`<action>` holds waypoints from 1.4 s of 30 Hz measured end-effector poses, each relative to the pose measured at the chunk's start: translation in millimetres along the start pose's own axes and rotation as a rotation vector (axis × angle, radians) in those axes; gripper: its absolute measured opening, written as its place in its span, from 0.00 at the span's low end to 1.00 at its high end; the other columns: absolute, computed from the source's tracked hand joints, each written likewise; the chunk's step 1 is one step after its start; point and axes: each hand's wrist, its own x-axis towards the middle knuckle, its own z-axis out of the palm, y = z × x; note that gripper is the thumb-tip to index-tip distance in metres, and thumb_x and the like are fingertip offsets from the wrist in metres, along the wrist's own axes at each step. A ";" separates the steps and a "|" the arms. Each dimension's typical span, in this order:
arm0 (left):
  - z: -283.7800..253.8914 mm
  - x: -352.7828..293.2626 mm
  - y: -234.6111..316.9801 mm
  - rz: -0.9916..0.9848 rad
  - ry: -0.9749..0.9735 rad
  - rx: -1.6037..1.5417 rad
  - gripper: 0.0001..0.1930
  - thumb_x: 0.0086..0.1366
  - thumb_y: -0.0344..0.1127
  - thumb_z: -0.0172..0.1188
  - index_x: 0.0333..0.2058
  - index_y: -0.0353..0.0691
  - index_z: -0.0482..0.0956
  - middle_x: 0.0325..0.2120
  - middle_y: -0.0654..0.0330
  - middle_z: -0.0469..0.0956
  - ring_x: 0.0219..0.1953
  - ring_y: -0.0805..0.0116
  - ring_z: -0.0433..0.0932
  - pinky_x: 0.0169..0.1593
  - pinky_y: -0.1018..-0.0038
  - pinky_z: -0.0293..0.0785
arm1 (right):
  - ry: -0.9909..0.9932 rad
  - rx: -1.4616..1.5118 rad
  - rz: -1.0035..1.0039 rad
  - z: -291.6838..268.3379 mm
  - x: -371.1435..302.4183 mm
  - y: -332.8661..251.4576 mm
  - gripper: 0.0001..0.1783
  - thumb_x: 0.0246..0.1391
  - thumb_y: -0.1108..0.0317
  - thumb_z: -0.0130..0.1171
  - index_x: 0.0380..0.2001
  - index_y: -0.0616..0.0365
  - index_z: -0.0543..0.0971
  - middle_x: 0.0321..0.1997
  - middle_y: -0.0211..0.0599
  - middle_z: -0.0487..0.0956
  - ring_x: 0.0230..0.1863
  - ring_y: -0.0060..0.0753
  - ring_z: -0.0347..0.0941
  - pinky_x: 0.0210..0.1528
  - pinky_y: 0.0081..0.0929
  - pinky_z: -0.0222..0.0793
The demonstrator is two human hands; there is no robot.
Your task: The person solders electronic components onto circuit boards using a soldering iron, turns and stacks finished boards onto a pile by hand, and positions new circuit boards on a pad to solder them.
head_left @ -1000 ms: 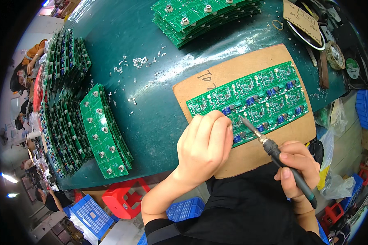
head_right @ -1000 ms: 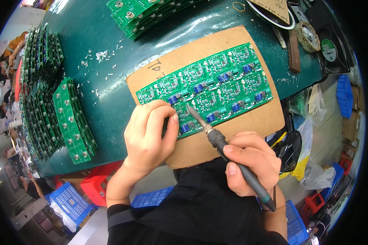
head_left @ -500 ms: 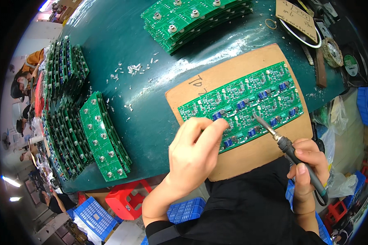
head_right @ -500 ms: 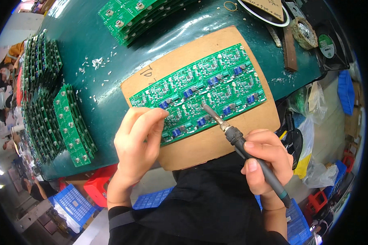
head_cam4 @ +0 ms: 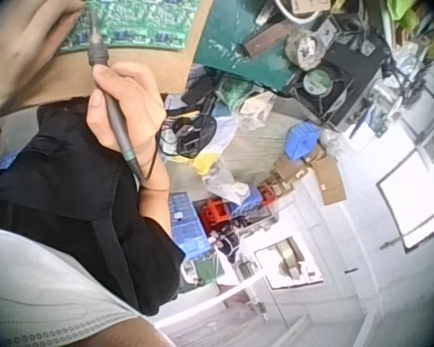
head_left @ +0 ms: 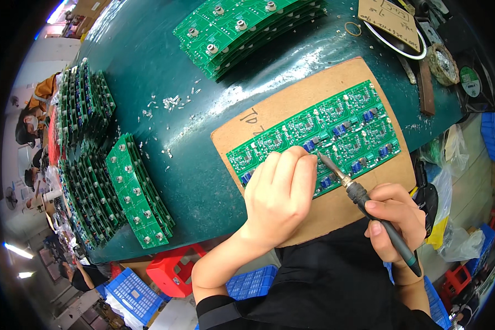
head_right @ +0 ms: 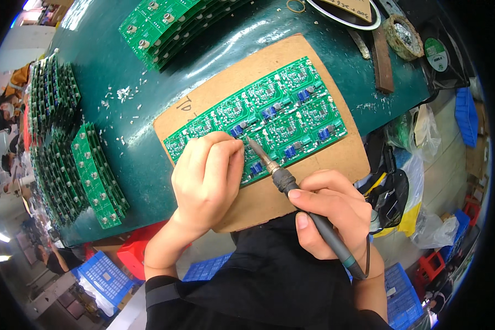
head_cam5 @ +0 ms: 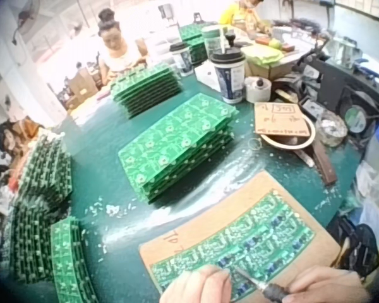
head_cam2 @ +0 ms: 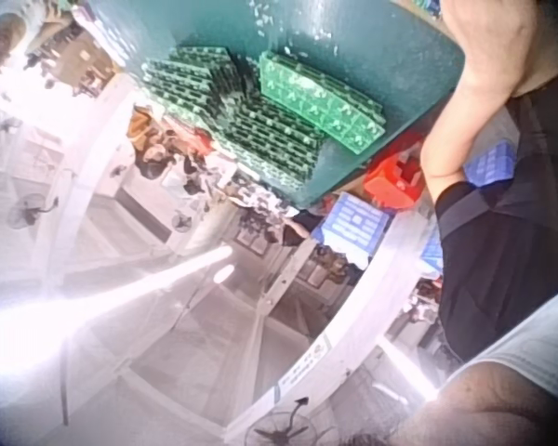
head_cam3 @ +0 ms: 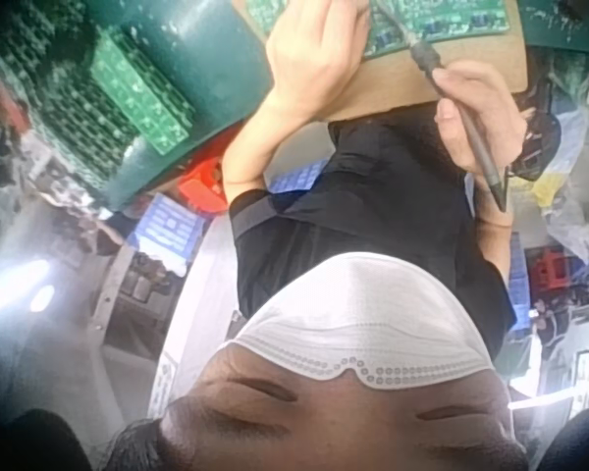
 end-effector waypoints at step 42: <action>22.3 36.1 19.7 -0.024 -0.043 -0.104 0.09 0.50 0.21 0.64 0.29 0.37 0.75 0.30 0.57 0.76 0.32 0.59 0.77 0.35 0.68 0.73 | 0.170 0.174 0.208 -42.3 -8.3 17.6 0.12 0.48 0.74 0.58 0.38 0.67 0.77 0.30 0.49 0.77 0.28 0.36 0.74 0.32 0.28 0.71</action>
